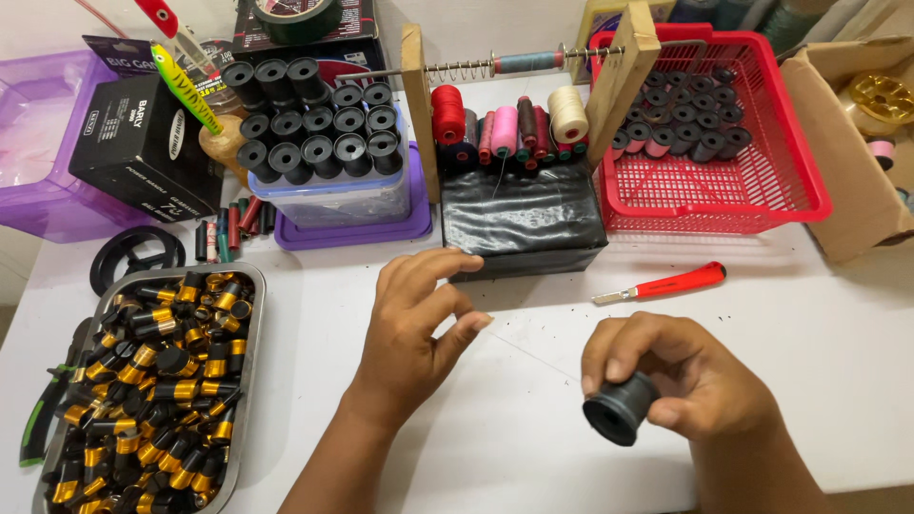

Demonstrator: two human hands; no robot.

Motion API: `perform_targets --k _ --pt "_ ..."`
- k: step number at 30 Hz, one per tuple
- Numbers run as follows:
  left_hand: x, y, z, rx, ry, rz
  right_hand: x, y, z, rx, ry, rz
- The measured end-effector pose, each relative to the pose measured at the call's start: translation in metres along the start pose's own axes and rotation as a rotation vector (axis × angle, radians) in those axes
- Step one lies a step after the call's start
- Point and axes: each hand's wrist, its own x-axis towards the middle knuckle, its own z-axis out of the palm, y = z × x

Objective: The person winds a thin white thread onto a small black plastic bobbin by hand. They hold the bobbin in one hand and guide the thread with the other, repeatedly rotating the bobbin to accumulate the thread. The workspace contains many other bobbins and spools of thread.

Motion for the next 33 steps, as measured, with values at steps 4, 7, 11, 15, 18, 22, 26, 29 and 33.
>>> perform_targets --k 4,7,11,15,18,22,26,29,33 --pt "-0.002 -0.001 0.011 0.117 0.020 0.120 0.001 -0.007 -0.008 0.061 0.029 -0.095" --pt "-0.004 0.001 0.016 0.259 0.030 0.253 -0.002 -0.005 -0.014 0.091 0.042 -0.126" --pt "-0.006 0.003 0.022 0.193 -0.049 0.357 -0.004 0.000 -0.017 0.129 0.166 -0.140" --pt "-0.005 0.006 0.026 0.008 -0.115 0.300 -0.004 0.009 -0.025 0.172 0.271 -0.142" --pt "-0.018 0.006 0.034 0.001 -0.217 0.056 -0.005 0.016 -0.029 0.208 0.447 -0.076" --pt "-0.017 0.020 0.030 -0.144 -0.430 -0.325 -0.002 0.027 -0.036 0.186 0.680 0.056" --pt "-0.017 0.027 0.029 -0.148 -0.435 -0.334 0.007 0.034 -0.036 0.138 0.796 0.113" --pt "-0.020 0.029 0.030 -0.109 -0.348 -0.202 0.011 0.039 -0.036 0.117 0.818 0.134" --pt "-0.019 0.030 0.025 -0.114 -0.327 -0.099 0.013 0.046 -0.035 0.107 0.831 0.173"
